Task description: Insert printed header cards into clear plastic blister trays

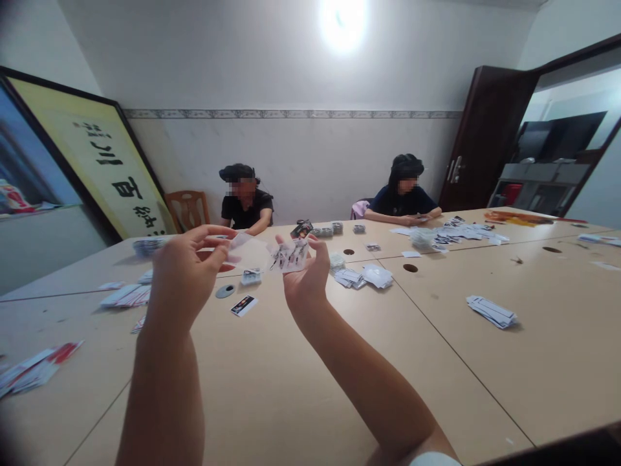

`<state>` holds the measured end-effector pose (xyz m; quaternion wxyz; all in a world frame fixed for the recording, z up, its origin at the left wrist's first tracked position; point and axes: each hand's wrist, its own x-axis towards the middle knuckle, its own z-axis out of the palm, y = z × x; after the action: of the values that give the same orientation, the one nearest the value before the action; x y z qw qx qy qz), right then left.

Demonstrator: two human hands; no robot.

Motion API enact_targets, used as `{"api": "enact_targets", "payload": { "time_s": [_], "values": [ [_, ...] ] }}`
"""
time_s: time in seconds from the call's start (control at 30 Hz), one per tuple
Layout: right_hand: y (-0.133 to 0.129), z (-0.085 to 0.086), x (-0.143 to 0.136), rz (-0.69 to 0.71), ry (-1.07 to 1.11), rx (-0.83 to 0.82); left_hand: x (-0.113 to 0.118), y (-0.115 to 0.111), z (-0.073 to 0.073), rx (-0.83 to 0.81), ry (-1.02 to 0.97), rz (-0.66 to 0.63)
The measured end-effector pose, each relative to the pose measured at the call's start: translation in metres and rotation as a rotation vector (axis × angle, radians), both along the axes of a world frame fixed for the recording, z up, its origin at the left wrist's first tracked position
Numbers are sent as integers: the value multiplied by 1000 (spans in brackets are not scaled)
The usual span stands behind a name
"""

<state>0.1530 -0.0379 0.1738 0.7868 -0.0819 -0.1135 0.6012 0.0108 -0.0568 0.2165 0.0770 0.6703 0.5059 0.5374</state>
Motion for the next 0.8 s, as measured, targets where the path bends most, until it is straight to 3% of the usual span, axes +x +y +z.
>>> {"api": "enact_targets", "payload": {
  "time_s": [0.2, 0.5, 0.67, 0.8],
  "values": [
    [6, -4, 0, 36, 16, -85, -2, 4, -2, -44, 164, 34],
    [13, -9, 0, 36, -22, -133, -3, 5, -4, -42, 472, 208],
    [10, -11, -7, 79, -35, -106, 3, 6, -7, -11, 520, 65],
    [8, -13, -11, 83, -36, -109, 8, 4, -8, -18, 491, 21]
  ]
}}
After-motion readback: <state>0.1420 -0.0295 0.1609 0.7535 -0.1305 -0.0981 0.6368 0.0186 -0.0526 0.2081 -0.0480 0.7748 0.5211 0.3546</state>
